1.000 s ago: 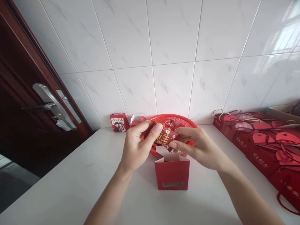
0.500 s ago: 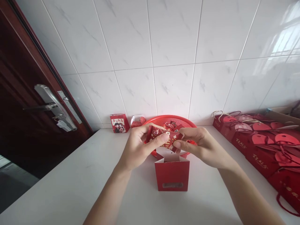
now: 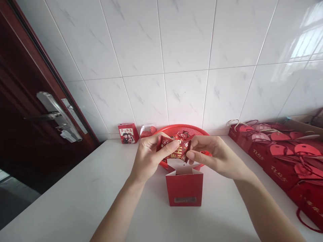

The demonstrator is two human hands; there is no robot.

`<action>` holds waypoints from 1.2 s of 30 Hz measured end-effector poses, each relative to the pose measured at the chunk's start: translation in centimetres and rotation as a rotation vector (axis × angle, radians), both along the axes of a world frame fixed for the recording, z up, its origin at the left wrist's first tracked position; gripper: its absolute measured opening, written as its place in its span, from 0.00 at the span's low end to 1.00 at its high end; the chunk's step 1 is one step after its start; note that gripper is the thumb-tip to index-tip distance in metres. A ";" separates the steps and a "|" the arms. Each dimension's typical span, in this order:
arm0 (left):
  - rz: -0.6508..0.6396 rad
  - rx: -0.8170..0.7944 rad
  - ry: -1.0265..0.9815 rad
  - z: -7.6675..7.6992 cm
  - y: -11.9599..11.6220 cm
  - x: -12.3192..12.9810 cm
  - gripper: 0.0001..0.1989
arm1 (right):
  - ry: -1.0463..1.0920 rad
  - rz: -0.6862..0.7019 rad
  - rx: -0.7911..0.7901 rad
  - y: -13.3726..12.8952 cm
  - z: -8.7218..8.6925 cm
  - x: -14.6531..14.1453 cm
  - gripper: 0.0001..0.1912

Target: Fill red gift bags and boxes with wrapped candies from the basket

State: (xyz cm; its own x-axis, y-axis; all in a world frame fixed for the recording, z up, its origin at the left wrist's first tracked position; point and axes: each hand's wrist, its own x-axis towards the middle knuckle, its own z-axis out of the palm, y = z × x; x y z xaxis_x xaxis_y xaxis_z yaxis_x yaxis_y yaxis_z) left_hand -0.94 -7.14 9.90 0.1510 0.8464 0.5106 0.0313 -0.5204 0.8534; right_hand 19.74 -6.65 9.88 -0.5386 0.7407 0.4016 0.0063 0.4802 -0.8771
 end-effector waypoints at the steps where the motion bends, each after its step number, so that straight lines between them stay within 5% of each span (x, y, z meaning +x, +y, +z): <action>1: -0.005 -0.010 0.002 0.0 0.0 0.0 0.13 | 0.012 -0.008 -0.011 0.0 0.0 -0.1 0.14; 13: -0.093 -0.110 0.155 0.4 0.4 -0.8 0.12 | 0.088 0.110 -0.102 0.9 -0.4 -0.1 0.13; 27: -0.061 -0.148 -0.031 -0.3 1.0 0.1 0.13 | 0.205 0.041 -0.067 0.8 -0.5 -0.5 0.13; 36: -0.011 -0.138 -0.106 -0.6 1.6 0.3 0.10 | -0.037 -0.101 0.022 0.8 -0.5 -0.5 0.18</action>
State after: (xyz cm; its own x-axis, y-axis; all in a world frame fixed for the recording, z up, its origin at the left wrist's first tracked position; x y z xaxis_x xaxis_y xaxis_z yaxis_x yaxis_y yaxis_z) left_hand -0.63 -5.58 9.31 0.1121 0.9080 0.4036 -0.0677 -0.3983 0.9148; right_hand 19.21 -5.85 9.41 -0.4762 0.7833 0.3995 0.0880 0.4945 -0.8647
